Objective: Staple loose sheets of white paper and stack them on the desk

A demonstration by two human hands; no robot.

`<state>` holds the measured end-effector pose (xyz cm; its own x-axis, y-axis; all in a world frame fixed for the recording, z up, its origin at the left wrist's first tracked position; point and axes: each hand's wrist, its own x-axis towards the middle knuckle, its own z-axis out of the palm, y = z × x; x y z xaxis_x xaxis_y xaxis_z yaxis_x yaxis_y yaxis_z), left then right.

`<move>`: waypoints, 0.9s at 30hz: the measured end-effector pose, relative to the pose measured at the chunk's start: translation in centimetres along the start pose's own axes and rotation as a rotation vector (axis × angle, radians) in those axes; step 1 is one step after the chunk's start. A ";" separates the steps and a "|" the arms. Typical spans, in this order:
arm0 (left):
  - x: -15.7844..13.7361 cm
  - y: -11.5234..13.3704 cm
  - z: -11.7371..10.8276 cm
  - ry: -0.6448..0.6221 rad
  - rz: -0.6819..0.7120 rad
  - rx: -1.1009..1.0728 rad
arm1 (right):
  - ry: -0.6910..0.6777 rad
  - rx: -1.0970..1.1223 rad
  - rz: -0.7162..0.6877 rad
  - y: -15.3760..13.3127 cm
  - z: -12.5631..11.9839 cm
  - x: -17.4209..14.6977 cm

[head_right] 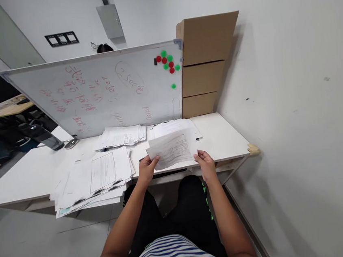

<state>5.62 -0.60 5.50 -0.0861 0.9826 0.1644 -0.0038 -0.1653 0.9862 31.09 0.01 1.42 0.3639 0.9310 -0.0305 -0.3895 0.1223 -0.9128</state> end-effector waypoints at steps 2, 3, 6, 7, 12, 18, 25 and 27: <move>0.5 -0.1 0.0 -0.021 0.032 0.046 | -0.081 -0.178 -0.078 -1.1 -0.2 1.2; 0.6 -0.3 0.0 -0.032 0.039 0.071 | -0.123 -0.240 -0.095 -1.5 -0.2 1.7; 0.6 -1.8 0.6 -0.063 0.000 0.086 | -0.204 -0.351 -0.115 -1.1 0.1 2.1; 0.5 -2.5 0.9 -0.069 -0.027 0.069 | -0.213 -0.378 -0.118 -0.5 0.2 1.8; 0.1 -4.8 1.7 -0.034 -0.084 0.038 | -0.130 -0.471 -0.098 2.4 1.2 -1.1; 0.4 -4.0 1.4 -0.007 -0.024 0.037 | -0.011 -0.462 -0.217 2.7 2.5 -2.7; -1.0 -6.0 0.8 0.034 -0.090 0.183 | 0.016 -0.570 -0.152 5.0 1.6 -3.5; -1.1 -6.1 0.5 0.028 -0.059 0.237 | 0.024 -0.596 -0.191 5.0 1.5 -3.4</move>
<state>6.27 -0.67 -0.65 -0.1199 0.9867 0.1094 0.2240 -0.0805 0.9713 26.60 -2.02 -2.41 0.4016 0.9029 0.1532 0.2210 0.0668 -0.9730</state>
